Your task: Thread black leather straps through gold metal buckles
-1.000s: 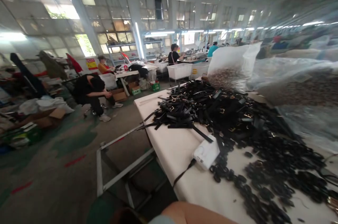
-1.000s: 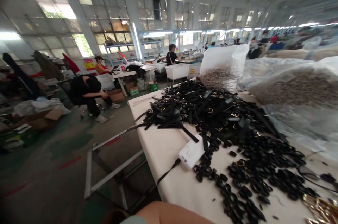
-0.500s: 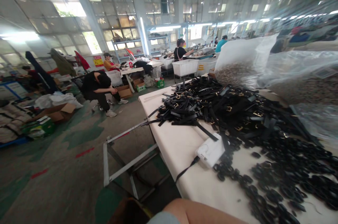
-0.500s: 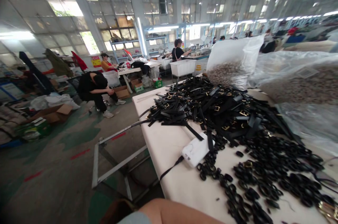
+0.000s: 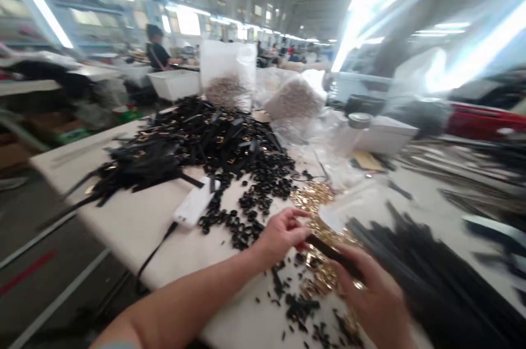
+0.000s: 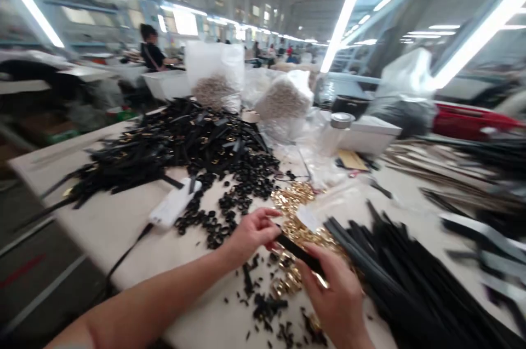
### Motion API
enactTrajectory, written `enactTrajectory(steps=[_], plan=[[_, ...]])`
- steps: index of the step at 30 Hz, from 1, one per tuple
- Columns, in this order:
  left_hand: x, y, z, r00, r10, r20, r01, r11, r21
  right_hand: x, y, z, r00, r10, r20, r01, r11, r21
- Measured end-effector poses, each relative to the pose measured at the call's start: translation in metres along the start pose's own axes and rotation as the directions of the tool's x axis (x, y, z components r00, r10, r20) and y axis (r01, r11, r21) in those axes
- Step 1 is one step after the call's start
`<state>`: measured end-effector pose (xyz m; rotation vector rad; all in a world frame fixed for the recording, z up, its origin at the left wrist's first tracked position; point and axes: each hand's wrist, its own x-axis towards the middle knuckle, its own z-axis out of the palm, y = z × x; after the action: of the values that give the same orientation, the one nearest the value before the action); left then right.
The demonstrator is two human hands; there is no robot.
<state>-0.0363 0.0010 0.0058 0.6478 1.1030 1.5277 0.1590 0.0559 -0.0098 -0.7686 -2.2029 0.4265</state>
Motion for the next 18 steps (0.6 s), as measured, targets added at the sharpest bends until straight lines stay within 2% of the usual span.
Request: enactTrajectory(steps=[4, 9, 15, 18], plan=[[-0.002, 0.005, -0.001, 0.998, -0.055, -0.042, 0.056, 0.998, 0.015, 0.004, -0.011, -0.002, 0.999, -0.036, -0.001, 0.036, 0.999, 0.009], [-0.008, 0.003, 0.004, 0.994, -0.108, -0.016, 0.109, 0.993, 0.044, 0.008, -0.024, -0.001, 1.000, 0.017, -0.001, -0.017, 0.998, 0.057], [-0.012, 0.000, 0.008, 0.989, -0.150, -0.020, 0.151, 0.986, 0.072, 0.006, -0.025, 0.000, 0.999, 0.034, -0.003, -0.033, 0.996, 0.088], [-0.013, 0.003, 0.007, 0.990, -0.138, -0.016, 0.139, 0.989, 0.051, 0.008, -0.024, -0.003, 0.997, 0.047, -0.068, -0.042, 0.997, 0.070]])
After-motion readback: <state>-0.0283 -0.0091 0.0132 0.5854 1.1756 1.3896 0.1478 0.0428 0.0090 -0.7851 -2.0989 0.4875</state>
